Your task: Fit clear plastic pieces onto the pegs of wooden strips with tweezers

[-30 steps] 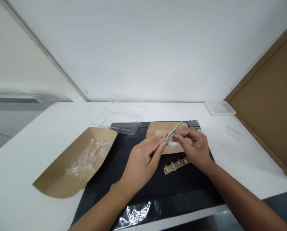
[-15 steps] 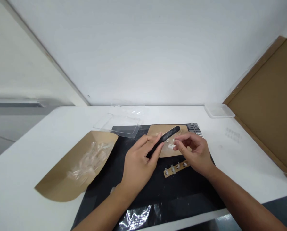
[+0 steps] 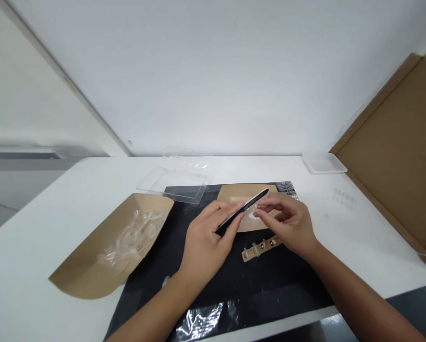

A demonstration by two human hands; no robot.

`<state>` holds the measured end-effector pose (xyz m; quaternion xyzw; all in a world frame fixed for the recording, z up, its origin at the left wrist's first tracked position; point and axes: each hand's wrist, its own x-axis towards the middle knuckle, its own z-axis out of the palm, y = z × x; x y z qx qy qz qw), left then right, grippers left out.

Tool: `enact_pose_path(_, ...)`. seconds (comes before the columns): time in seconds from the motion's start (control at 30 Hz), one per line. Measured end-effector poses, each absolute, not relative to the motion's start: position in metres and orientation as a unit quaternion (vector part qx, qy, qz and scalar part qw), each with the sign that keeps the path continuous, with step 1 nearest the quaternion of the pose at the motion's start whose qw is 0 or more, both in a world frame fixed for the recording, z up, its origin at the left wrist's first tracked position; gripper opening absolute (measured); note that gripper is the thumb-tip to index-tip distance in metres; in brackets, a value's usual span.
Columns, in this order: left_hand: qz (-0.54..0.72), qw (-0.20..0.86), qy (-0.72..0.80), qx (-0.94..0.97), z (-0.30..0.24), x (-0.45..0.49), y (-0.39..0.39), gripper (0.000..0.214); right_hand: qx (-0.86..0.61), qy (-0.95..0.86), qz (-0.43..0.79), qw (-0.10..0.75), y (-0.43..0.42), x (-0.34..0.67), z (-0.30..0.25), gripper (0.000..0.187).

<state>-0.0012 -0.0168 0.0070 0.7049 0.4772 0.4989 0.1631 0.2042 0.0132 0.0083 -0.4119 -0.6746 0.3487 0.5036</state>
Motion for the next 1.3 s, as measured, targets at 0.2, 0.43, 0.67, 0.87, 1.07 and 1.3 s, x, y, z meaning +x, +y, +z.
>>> enact_pose_path(0.2, 0.496, 0.185, 0.483, 0.697, 0.007, -0.002, -0.017, 0.024, -0.375, -0.672, 0.383, 0.511, 0.013, 0.205, 0.006, 0.008)
enact_pose_path(0.43, 0.502, 0.216, 0.51, 0.664, 0.009, 0.001, -0.02, 0.025, -0.398, -0.665, 0.329, 0.539, 0.015, 0.204, 0.004, 0.004)
enact_pose_path(0.67, 0.531, 0.362, 0.47, 0.605, 0.007, 0.008, -0.023, 0.022, -0.371, -0.744, 0.128, 0.54, 0.019, 0.204, 0.004, 0.012)
enact_pose_path(0.87, 0.514, 0.454, 0.47, 0.556, 0.012, 0.011, -0.027, 0.026, -0.347, -0.783, -0.022, 0.516, 0.02, 0.2, 0.002, 0.016)
enact_pose_path(1.07, 0.505, 0.42, 0.484, 0.578, 0.01, 0.008, -0.026, 0.025, -0.341, -0.815, -0.049, 0.467, 0.018, 0.196, 0.0, 0.021)
enact_pose_path(1.3, 0.527, 0.298, 0.493, 0.625, 0.012, 0.008, -0.028, 0.02, -0.354, -0.792, -0.052, 0.494, 0.024, 0.19, 0.003, 0.019)
